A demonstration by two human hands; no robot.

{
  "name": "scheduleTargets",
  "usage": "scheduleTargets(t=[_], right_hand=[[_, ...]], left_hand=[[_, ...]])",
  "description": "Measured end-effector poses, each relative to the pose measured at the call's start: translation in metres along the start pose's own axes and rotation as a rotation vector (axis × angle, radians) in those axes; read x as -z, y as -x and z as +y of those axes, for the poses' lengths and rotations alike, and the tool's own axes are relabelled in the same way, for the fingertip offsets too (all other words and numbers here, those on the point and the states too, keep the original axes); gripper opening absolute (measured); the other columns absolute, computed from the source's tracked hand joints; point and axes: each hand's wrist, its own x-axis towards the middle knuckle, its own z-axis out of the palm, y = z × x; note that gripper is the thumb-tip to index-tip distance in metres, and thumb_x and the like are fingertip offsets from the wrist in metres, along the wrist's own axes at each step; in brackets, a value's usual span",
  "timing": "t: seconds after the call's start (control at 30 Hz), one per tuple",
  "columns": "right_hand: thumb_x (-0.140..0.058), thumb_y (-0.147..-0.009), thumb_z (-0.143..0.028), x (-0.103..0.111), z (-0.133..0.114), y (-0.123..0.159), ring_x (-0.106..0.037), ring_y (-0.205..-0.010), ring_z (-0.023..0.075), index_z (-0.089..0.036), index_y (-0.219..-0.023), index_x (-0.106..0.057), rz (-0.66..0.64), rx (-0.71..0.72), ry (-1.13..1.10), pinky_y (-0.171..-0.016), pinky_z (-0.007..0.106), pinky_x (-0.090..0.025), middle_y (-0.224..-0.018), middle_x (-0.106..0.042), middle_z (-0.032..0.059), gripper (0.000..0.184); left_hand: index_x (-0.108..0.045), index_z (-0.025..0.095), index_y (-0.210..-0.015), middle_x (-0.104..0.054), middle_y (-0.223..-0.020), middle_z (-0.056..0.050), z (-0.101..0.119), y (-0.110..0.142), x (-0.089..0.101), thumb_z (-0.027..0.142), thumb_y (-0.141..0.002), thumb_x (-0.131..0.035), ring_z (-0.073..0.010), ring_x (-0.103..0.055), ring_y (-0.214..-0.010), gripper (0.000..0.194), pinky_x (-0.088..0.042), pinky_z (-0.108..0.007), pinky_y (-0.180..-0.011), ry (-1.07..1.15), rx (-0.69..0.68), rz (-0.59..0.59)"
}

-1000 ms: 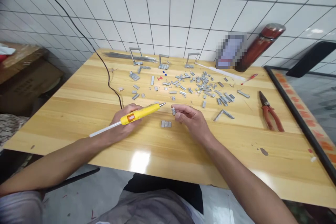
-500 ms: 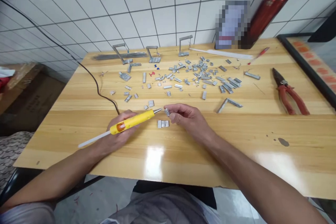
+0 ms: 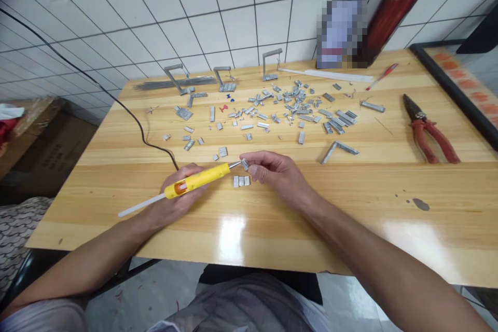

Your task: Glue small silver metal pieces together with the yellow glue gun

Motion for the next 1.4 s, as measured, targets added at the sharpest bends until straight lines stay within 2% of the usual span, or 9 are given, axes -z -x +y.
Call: scheduleTargets(t=[0.13, 0.33, 0.47, 0.63, 0.8, 0.9, 1.13, 1.4], right_hand=[[-0.091, -0.077, -0.052, -0.0016, 0.0004, 0.0002, -0.059, -0.075, 0.0155, -0.03, -0.105, -0.087, 0.004, -0.014, 0.004, -0.075, 0.034, -0.052, -0.092, -0.079, 0.0027, 0.036], [-0.09, -0.08, -0.045, -0.001, 0.0003, 0.0011, -0.061, -0.079, 0.0156, -0.032, -0.103, -0.087, 0.012, 0.003, 0.009, -0.078, 0.033, -0.052, -0.093, -0.08, 0.001, 0.026], [-0.089, -0.081, -0.044, 0.0001, -0.001, 0.0016, -0.065, -0.082, 0.0166, -0.032, -0.104, -0.087, 0.035, 0.039, 0.029, -0.08, 0.034, -0.054, -0.092, -0.078, 0.0002, 0.026], [-0.089, -0.08, -0.049, -0.0007, -0.0014, 0.0018, -0.07, -0.089, 0.0201, -0.03, -0.104, -0.085, 0.037, 0.069, 0.065, -0.085, 0.038, -0.058, -0.094, -0.079, 0.002, 0.031], [-0.091, -0.078, -0.052, -0.001, -0.001, 0.0019, -0.069, -0.087, 0.0193, -0.03, -0.102, -0.084, 0.045, 0.112, 0.074, -0.084, 0.037, -0.059, -0.092, -0.078, 0.0014, 0.033], [-0.09, -0.078, -0.056, -0.0002, -0.0006, 0.002, -0.068, -0.086, 0.0194, -0.03, -0.103, -0.084, 0.061, 0.113, 0.095, -0.083, 0.038, -0.059, -0.092, -0.077, 0.0016, 0.037], [-0.092, -0.078, -0.052, 0.0011, 0.001, 0.0013, -0.065, -0.082, 0.0169, -0.027, -0.104, -0.082, 0.03, 0.119, 0.055, -0.079, 0.034, -0.057, -0.089, -0.073, 0.0012, 0.037], [-0.091, -0.078, -0.055, 0.0003, 0.0007, 0.0015, -0.069, -0.085, 0.0189, -0.027, -0.101, -0.081, 0.021, 0.111, 0.059, -0.082, 0.037, -0.059, -0.092, -0.077, 0.0025, 0.038]], left_hand=[[-0.074, 0.022, -0.113, -0.08, -0.101, -0.008, -0.0049, 0.0021, -0.0006, 0.036, -0.097, -0.067, -0.0218, -0.075, -0.087, 0.023, -0.061, -0.033, -0.077, -0.031, 0.015, -0.032], [-0.075, 0.022, -0.112, -0.079, -0.099, -0.008, -0.0043, 0.0015, 0.0015, 0.039, -0.096, -0.066, -0.0222, -0.073, -0.084, 0.025, -0.06, -0.033, -0.073, -0.04, 0.018, -0.051], [-0.075, 0.021, -0.112, -0.08, -0.1, -0.009, -0.0041, 0.0007, 0.0017, 0.035, -0.096, -0.066, -0.022, -0.073, -0.084, 0.024, -0.06, -0.034, -0.076, -0.035, 0.011, -0.043], [-0.075, 0.02, -0.11, -0.079, -0.101, -0.009, -0.0064, 0.001, 0.0008, 0.033, -0.096, -0.067, -0.021, -0.073, -0.083, 0.021, -0.06, -0.033, -0.076, -0.026, 0.022, -0.062], [-0.073, 0.02, -0.117, -0.079, -0.102, -0.008, -0.0062, 0.0009, 0.0009, 0.033, -0.097, -0.066, -0.0205, -0.074, -0.084, 0.024, -0.06, -0.032, -0.076, -0.02, -0.04, -0.048], [-0.074, 0.02, -0.111, -0.079, -0.102, -0.008, -0.0042, -0.0003, 0.0018, 0.035, -0.098, -0.065, -0.0209, -0.074, -0.085, 0.021, -0.06, -0.032, -0.077, -0.028, -0.049, -0.065], [-0.072, 0.021, -0.113, -0.08, -0.101, -0.008, -0.0024, -0.0013, 0.0007, 0.031, -0.097, -0.065, -0.022, -0.075, -0.089, 0.02, -0.061, -0.033, -0.078, -0.04, -0.055, 0.006], [-0.075, 0.021, -0.103, -0.08, -0.095, -0.008, -0.001, -0.0034, 0.0034, 0.034, -0.095, -0.064, -0.0221, -0.074, -0.083, 0.019, -0.061, -0.033, -0.076, -0.063, 0.01, -0.087]])
